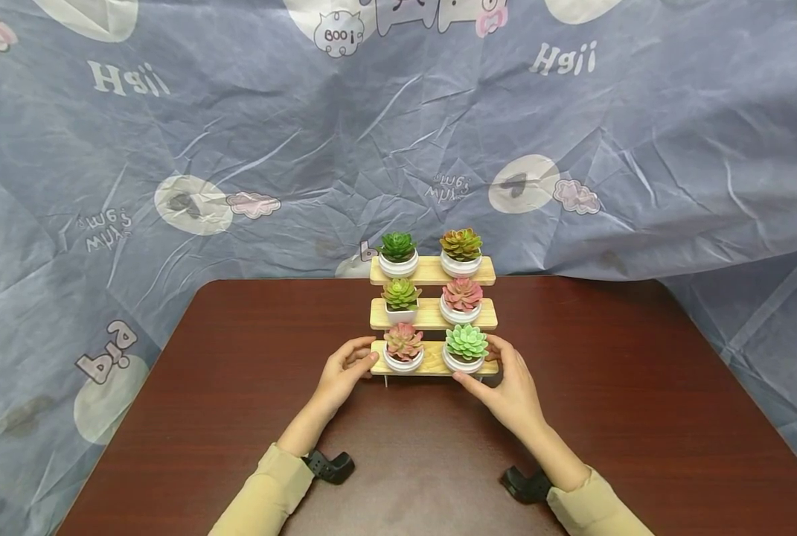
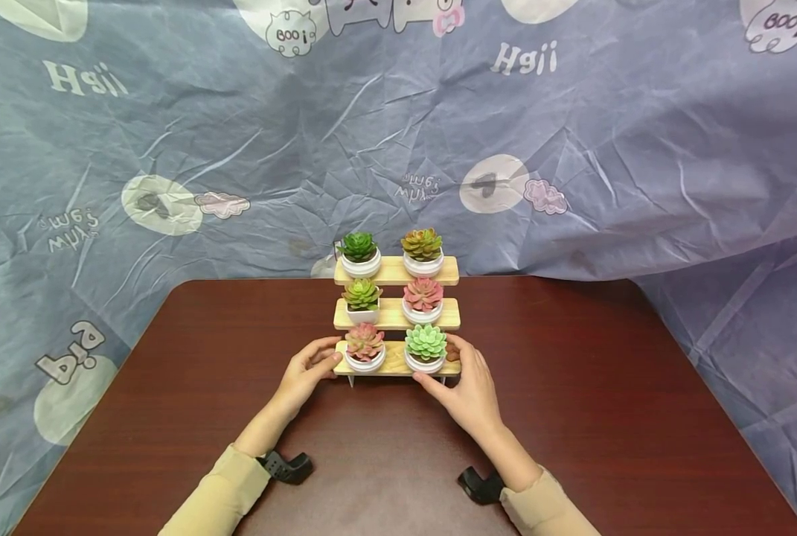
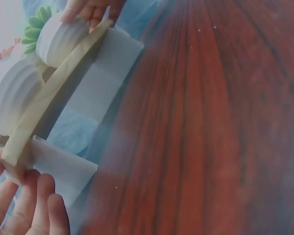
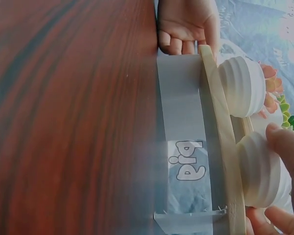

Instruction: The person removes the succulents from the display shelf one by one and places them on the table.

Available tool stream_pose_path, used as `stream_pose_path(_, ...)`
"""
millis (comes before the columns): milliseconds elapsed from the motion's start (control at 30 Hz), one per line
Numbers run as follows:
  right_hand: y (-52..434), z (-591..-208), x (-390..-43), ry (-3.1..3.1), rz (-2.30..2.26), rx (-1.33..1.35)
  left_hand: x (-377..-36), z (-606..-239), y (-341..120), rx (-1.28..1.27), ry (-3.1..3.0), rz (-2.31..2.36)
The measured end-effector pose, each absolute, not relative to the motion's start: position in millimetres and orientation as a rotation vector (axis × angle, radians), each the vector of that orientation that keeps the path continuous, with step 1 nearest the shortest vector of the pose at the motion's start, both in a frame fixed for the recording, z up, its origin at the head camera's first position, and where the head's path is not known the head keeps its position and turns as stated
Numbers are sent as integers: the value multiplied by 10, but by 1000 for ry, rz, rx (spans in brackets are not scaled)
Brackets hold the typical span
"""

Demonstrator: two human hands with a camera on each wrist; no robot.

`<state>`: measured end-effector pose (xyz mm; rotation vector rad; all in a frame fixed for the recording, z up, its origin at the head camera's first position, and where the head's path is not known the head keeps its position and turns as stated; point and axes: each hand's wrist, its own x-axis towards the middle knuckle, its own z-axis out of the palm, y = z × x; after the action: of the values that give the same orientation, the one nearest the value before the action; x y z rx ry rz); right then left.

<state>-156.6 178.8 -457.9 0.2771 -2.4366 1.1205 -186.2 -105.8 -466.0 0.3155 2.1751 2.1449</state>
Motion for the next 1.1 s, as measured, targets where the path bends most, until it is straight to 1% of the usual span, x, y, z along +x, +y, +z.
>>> stream_pose_path(233, 1789, -4594, -1595, -2427, 1104, 317, -1881, -4691, -1086, 366, 2143, 2170)
stream_pose_path(500, 1812, -4588, -1614, -2394, 1086, 340, -1902, -4703, -1095, 360, 2123, 2156)
stream_pose_path(800, 1799, -4571, -1561, -2396, 1063, 299, -1903, -4717, -1090, 371, 2126, 2161)
stream_pose_path(1100, 1739, -4542, -1503, -2334, 1055, 380, -1887, -4719, -1100, 379, 2123, 2169)
